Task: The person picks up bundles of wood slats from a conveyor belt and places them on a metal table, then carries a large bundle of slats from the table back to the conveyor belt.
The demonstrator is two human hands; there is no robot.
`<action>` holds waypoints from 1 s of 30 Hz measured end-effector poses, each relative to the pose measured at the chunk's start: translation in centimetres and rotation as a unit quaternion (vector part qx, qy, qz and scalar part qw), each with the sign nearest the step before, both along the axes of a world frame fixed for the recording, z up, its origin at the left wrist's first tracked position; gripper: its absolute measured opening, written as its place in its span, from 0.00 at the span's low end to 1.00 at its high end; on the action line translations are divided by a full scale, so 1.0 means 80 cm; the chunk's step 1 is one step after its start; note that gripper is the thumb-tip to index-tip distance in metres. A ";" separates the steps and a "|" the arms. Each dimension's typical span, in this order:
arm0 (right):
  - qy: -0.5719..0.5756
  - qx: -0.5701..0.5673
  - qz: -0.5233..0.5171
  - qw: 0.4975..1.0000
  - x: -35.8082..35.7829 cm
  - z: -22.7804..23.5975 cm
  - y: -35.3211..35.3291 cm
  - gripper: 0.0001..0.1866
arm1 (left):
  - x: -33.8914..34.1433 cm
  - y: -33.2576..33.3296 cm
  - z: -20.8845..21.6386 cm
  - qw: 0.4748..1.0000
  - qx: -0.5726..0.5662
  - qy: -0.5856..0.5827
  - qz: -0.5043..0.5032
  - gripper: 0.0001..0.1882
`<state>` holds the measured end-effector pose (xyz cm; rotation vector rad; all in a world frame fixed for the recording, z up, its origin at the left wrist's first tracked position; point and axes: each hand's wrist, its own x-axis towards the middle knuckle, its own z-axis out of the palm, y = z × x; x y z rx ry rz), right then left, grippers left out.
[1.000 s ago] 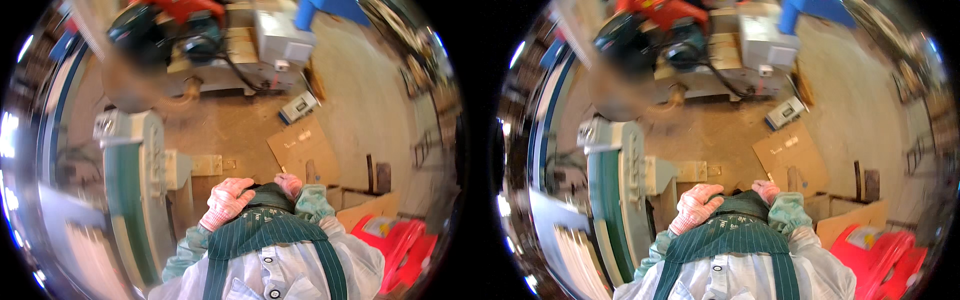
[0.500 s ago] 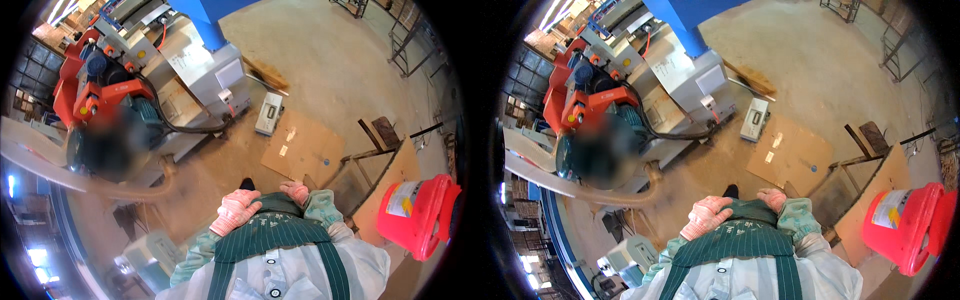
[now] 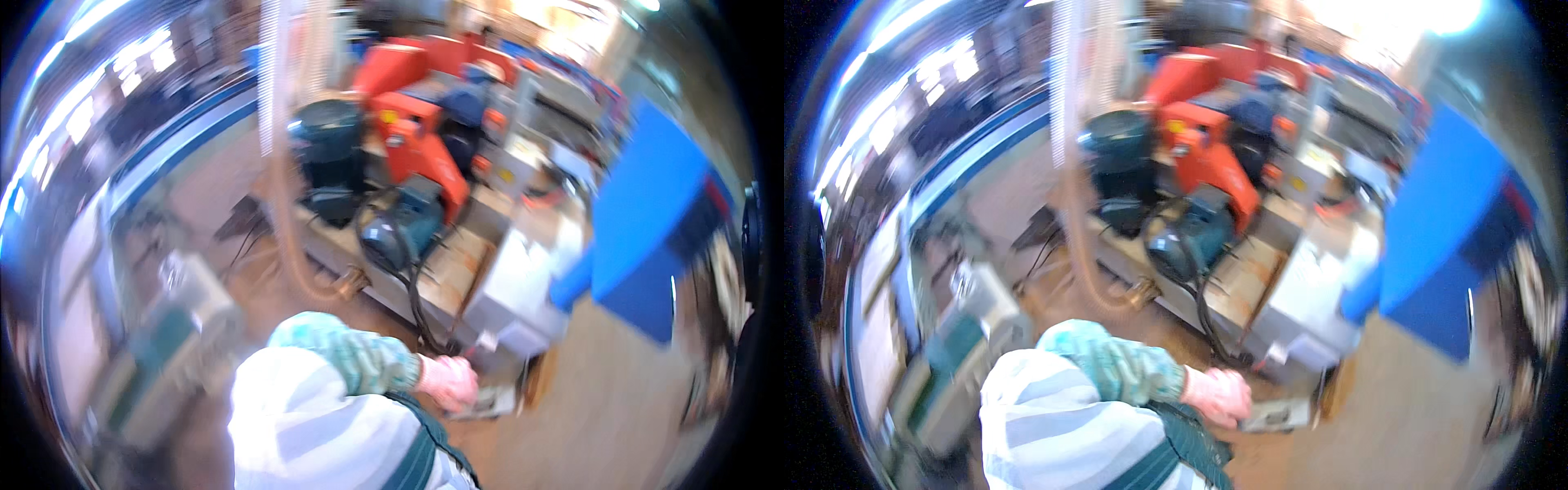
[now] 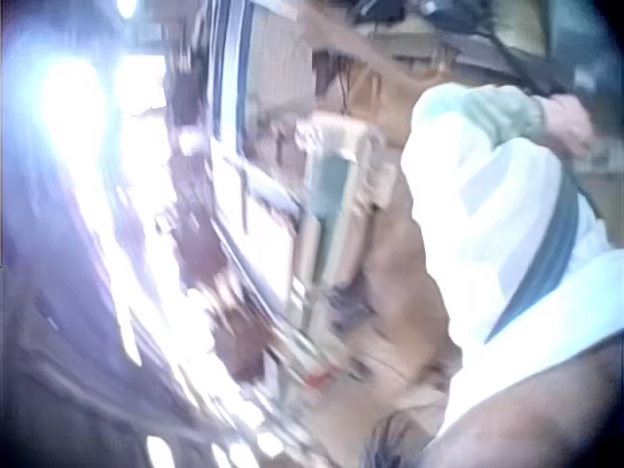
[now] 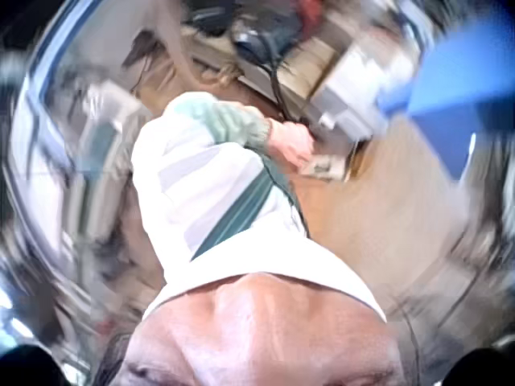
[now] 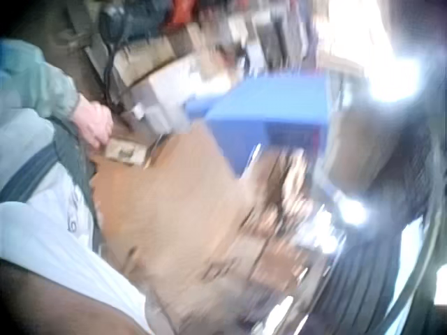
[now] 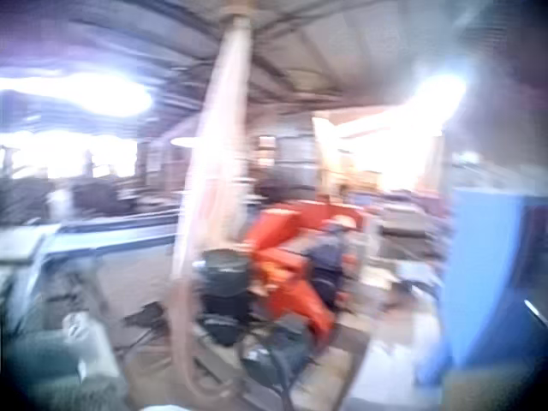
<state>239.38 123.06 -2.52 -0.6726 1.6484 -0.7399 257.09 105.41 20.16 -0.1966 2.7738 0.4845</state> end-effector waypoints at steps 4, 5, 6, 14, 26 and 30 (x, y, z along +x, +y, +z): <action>0.038 0.010 0.165 0.985 -0.080 0.005 -0.107 0.11 | -0.097 -0.005 -0.030 0.958 0.012 0.283 0.041 0.16; 0.046 0.009 0.198 0.979 -0.101 0.007 -0.123 0.11 | -0.110 -0.006 -0.022 0.951 0.059 0.292 0.082 0.16; 0.049 0.008 0.225 0.973 -0.117 0.011 -0.134 0.11 | -0.118 0.002 -0.010 0.942 0.108 0.298 0.110 0.16; 0.060 -0.004 0.343 0.937 -0.213 0.038 -0.185 0.11 | -0.177 0.001 -0.009 0.935 0.051 0.210 0.282 0.15; 0.115 0.022 0.382 0.917 -0.251 0.018 -0.170 0.10 | -0.164 0.032 -0.046 0.928 0.082 0.182 0.313 0.16; 0.164 0.008 0.391 0.906 -0.304 0.002 -0.143 0.10 | -0.167 0.050 -0.049 0.927 0.097 0.137 0.334 0.17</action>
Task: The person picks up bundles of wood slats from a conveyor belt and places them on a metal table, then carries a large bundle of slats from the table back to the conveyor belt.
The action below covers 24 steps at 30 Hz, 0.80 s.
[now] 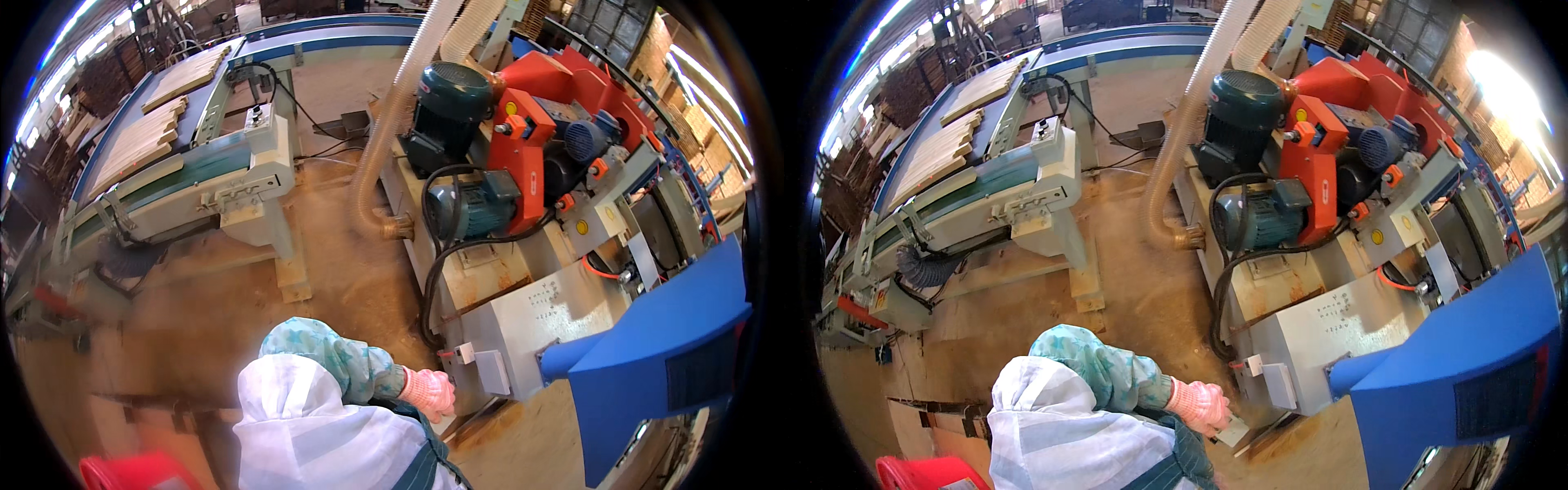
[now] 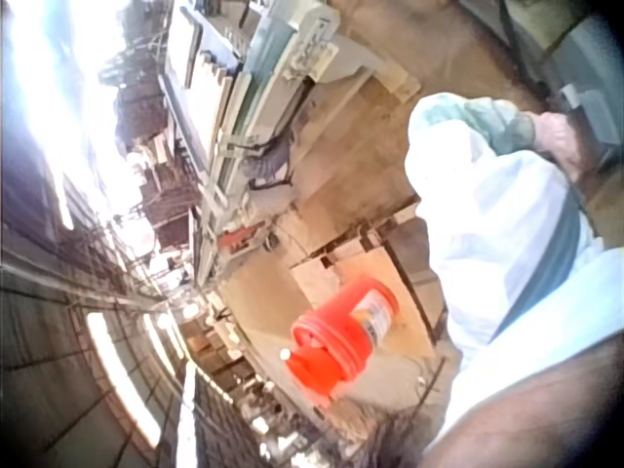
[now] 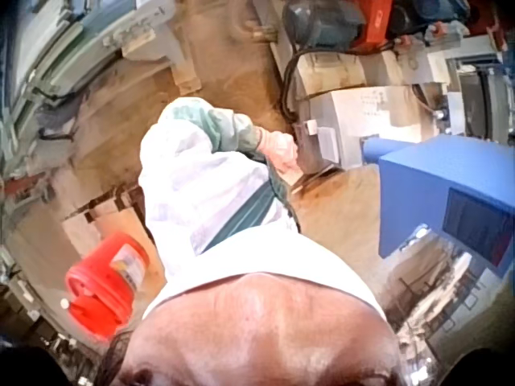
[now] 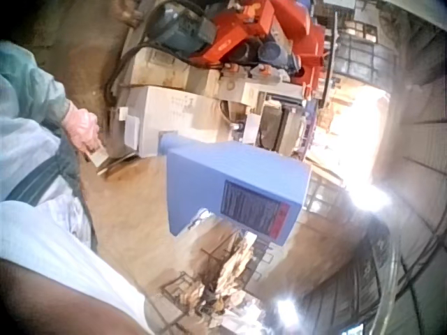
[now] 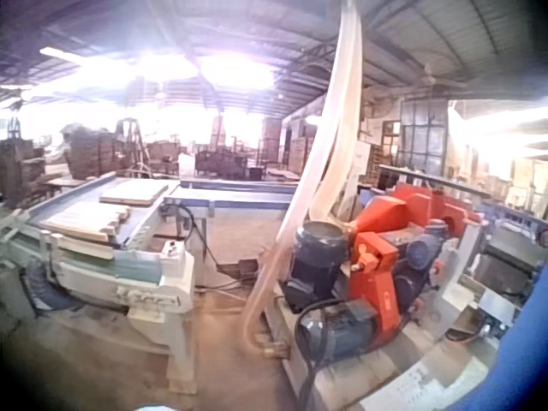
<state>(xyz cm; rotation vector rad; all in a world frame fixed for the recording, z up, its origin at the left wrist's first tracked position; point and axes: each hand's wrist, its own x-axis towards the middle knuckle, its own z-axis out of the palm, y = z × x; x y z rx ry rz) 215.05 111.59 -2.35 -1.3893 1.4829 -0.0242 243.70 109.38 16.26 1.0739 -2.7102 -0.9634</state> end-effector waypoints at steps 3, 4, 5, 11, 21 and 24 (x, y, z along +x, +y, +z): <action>0.039 -0.043 0.010 0.998 -0.062 -0.016 0.036 0.10 | -0.038 0.005 0.003 0.998 0.010 -0.038 -0.043 0.17; 0.055 -0.060 0.020 0.996 -0.088 -0.022 0.052 0.10 | -0.056 0.007 0.003 0.997 0.010 -0.045 -0.058 0.17; 0.070 -0.080 0.027 0.994 -0.113 -0.031 0.067 0.10 | -0.075 0.011 0.003 0.998 -0.003 -0.036 -0.053 0.16; 0.150 -0.206 0.062 0.965 -0.311 -0.111 0.210 0.09 | -0.243 0.044 0.000 0.989 -0.080 -0.004 -0.126 0.13; -0.078 -0.046 -0.628 0.773 -0.507 -0.015 0.431 0.11 | -0.569 0.100 0.039 0.937 -0.019 -0.044 -0.346 0.16; -0.102 -0.084 -0.691 0.710 -0.516 -0.010 0.439 0.14 | -0.639 0.097 0.031 0.921 -0.012 -0.043 -0.386 0.17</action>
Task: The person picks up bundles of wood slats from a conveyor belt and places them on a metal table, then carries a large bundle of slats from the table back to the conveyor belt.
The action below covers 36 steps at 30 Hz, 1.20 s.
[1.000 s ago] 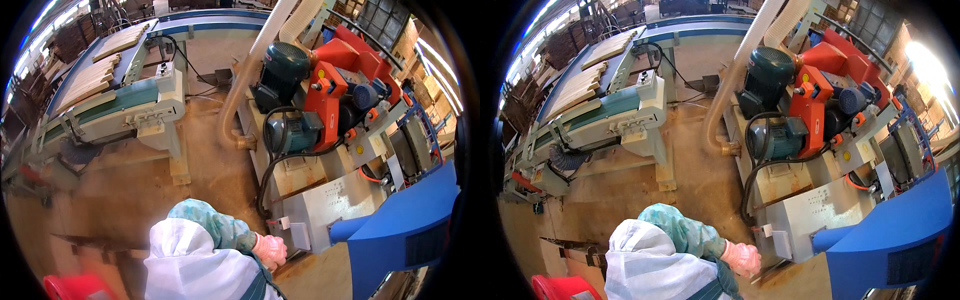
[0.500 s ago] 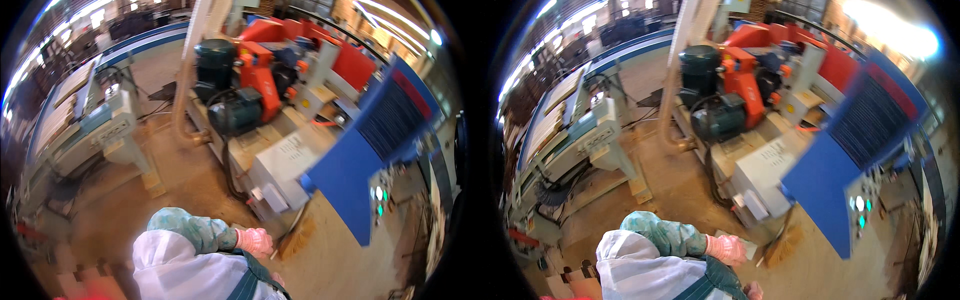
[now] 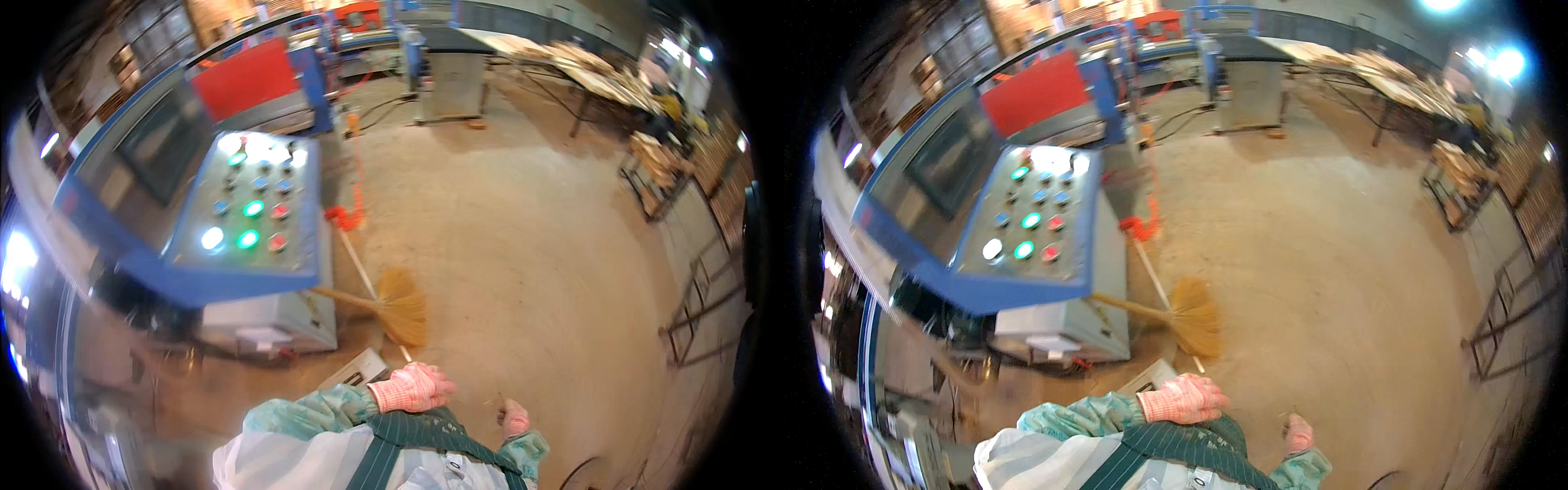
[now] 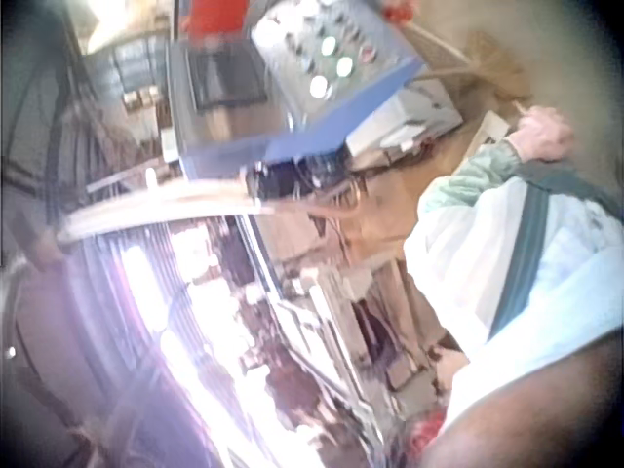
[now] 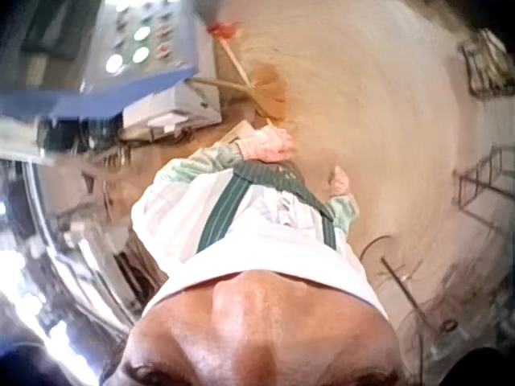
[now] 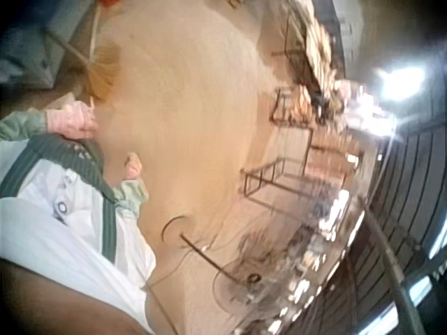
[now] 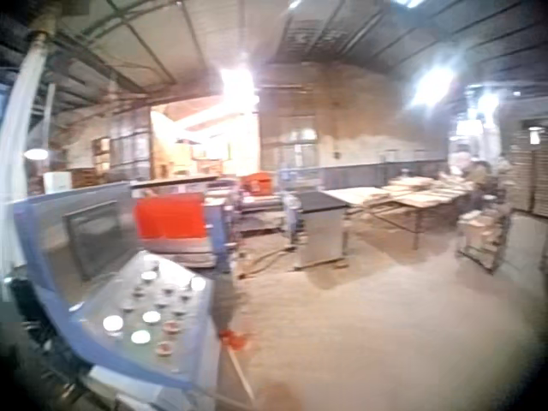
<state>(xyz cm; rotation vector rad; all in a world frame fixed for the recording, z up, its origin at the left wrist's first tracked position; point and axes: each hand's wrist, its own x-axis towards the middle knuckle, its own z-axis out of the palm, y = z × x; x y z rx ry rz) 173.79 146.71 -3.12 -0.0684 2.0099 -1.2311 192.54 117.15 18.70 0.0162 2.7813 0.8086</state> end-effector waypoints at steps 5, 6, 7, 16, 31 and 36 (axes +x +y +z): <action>-0.111 -0.050 -0.046 0.992 0.022 0.026 -0.070 0.11 | -0.106 -0.047 -0.014 1.000 -0.007 0.006 0.001 0.18; -0.003 0.005 0.180 0.984 0.002 0.011 -0.080 0.13 | -0.127 -0.061 -0.026 1.000 -0.011 0.011 0.007 0.18; 0.142 0.033 0.361 0.921 -0.018 -0.001 -0.090 0.16 | -0.151 -0.078 -0.038 1.000 -0.013 0.012 0.007 0.18; 0.198 0.073 0.347 0.914 -0.313 0.004 -0.211 0.08 | -0.331 -0.249 -0.065 0.996 -0.022 -0.039 0.083 0.22; 0.116 0.154 0.442 0.876 -0.754 -0.133 -0.378 0.10 | -0.746 -0.483 -0.065 0.992 -0.059 -0.072 0.084 0.19; 0.188 0.206 0.426 0.861 -0.995 -0.163 -0.462 0.11 | -0.906 -0.530 -0.046 0.987 -0.026 -0.078 0.139 0.21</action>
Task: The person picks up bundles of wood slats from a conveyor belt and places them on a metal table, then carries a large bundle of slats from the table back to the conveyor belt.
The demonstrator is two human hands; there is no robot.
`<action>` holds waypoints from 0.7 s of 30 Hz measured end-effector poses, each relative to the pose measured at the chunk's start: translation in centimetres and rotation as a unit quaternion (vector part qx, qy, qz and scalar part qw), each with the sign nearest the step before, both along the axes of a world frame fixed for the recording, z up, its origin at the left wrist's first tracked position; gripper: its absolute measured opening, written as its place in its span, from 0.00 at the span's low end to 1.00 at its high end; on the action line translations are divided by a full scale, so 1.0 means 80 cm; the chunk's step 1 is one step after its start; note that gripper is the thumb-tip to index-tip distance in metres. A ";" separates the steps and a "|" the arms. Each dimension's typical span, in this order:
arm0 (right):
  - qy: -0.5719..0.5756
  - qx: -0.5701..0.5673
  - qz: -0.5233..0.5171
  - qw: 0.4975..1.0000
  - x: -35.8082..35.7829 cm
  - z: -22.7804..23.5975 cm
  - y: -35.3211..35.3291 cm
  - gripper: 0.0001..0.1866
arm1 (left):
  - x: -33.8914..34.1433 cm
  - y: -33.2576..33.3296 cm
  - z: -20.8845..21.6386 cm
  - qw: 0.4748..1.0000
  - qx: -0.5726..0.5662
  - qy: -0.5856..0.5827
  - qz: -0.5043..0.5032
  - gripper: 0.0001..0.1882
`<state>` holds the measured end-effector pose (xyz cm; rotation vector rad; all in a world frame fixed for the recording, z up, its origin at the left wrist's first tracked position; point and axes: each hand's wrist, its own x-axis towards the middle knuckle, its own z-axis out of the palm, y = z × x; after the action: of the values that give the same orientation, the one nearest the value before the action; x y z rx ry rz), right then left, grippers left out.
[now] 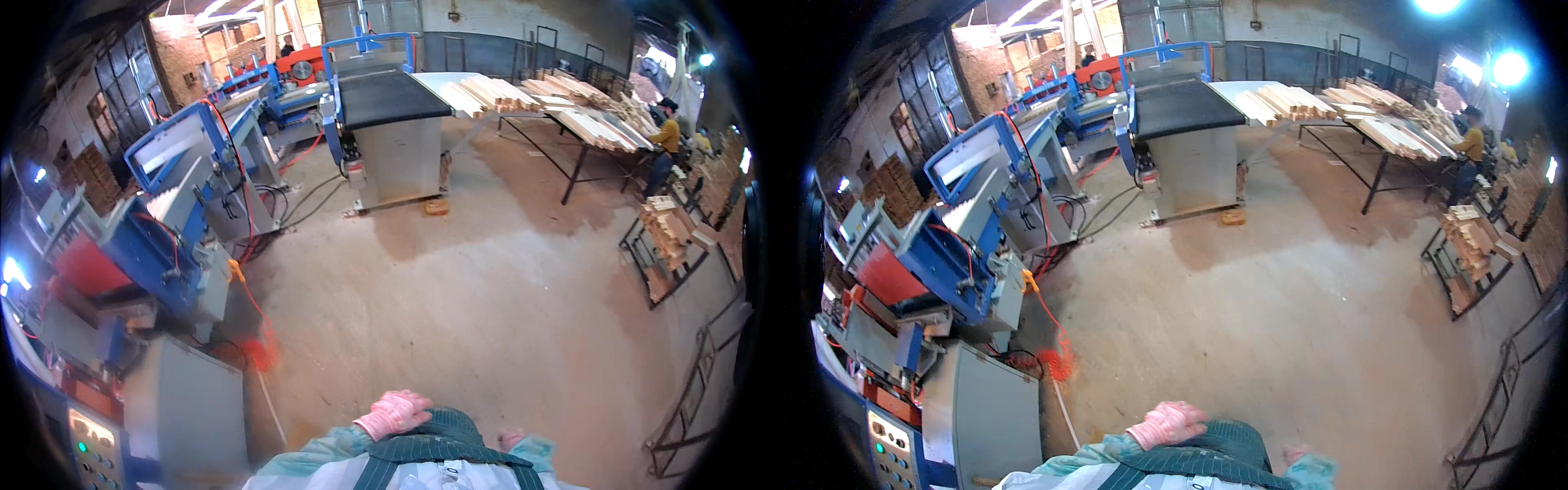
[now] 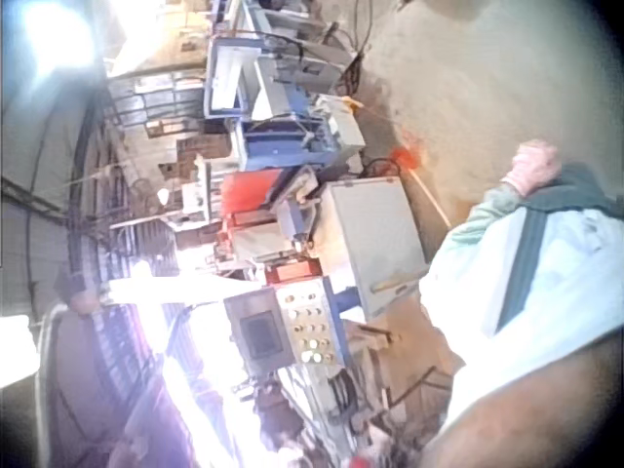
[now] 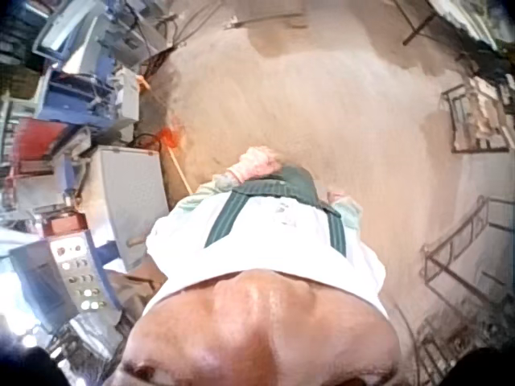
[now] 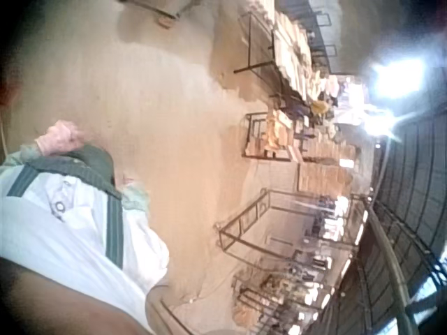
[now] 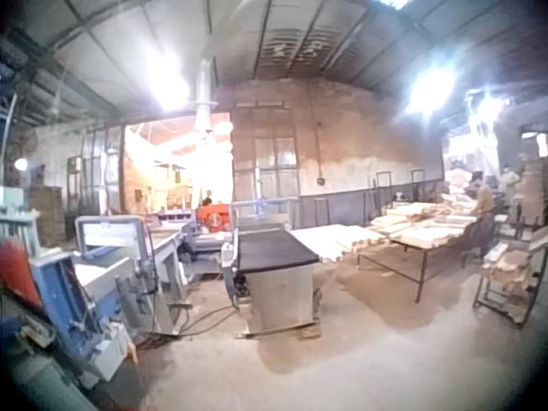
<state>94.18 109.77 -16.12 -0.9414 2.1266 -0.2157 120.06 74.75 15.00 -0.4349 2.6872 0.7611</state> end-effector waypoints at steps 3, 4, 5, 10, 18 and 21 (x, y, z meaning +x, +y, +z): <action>0.057 -0.060 -0.005 0.997 -0.134 0.043 -0.097 0.10 | -0.088 -0.052 0.020 1.000 0.017 0.017 0.006 0.21; 0.039 -0.060 -0.086 0.994 -0.172 0.070 -0.150 0.10 | -0.118 -0.074 0.027 0.999 0.019 0.023 0.018 0.21; 0.011 -0.083 -0.156 0.984 -0.209 0.077 -0.185 0.10 | -0.149 -0.098 0.025 0.998 0.004 0.048 0.028 0.21; -0.157 -0.178 -0.296 0.925 -0.337 0.066 -0.349 0.10 | -0.283 -0.210 0.009 0.997 -0.028 0.026 0.060 0.19; -0.026 -0.165 0.048 0.985 -0.440 0.106 -0.447 0.09 | -0.538 -0.435 0.017 0.988 -0.059 0.138 0.047 0.18; 0.042 -0.054 0.060 0.996 -0.516 0.129 -0.475 0.11 | -0.629 -0.509 0.031 0.982 -0.068 0.167 0.046 0.20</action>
<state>52.92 71.76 -5.78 -1.1547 2.1430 -0.2360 69.70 34.06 17.51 -0.5070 3.0658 0.7340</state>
